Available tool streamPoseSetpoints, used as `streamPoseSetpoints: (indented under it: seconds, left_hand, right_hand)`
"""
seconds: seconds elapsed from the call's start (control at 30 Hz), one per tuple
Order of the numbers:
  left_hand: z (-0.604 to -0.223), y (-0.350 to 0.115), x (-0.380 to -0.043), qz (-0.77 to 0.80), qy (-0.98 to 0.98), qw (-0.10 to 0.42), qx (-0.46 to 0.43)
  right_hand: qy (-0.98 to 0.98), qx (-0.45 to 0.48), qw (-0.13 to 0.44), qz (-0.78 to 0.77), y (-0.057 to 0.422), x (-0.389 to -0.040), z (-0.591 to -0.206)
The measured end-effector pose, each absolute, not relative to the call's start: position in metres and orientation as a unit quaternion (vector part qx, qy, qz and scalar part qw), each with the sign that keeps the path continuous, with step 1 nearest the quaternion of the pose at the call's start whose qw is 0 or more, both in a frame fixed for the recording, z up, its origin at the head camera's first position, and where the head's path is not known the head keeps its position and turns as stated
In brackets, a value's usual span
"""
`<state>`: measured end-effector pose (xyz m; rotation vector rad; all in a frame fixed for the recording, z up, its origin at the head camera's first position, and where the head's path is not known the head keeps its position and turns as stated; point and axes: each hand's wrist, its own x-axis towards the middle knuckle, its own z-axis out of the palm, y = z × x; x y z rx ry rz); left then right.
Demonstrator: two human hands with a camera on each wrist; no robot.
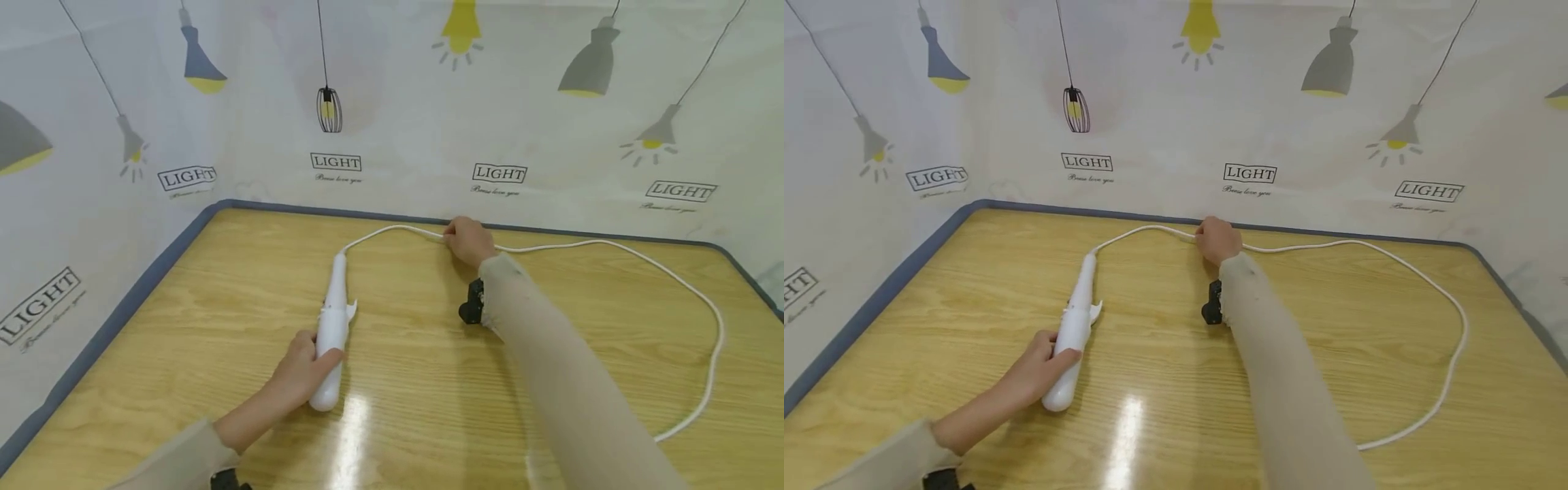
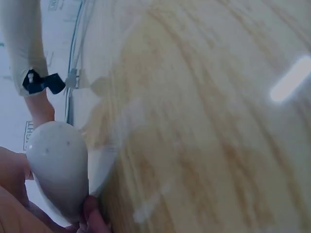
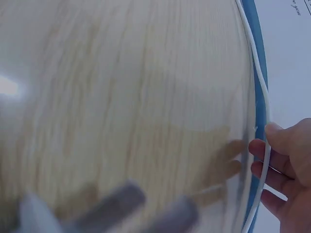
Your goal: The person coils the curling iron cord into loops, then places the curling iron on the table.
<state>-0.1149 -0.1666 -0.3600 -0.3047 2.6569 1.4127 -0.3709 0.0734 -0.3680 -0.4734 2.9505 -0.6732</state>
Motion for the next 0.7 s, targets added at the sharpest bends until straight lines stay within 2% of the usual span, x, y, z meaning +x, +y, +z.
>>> streamPoseSetpoints:
  seconds: [0.17,0.5,0.7]
  left_hand:
    - [-0.361,-0.171,-0.119,0.483,0.871,0.050,-0.077]
    - [-0.355,-0.193,-0.133,0.505,0.856,0.097,-0.056]
    - [-0.341,-0.205,-0.151,0.499,0.861,0.075,-0.058]
  right_hand:
    - [0.956,-0.152,0.038,-0.247,0.091,-0.372,-0.358]
    - [0.942,-0.216,0.007,-0.256,0.115,-0.358,-0.321]
    - [0.932,-0.243,-0.023,-0.269,0.125,-0.342,-0.294]
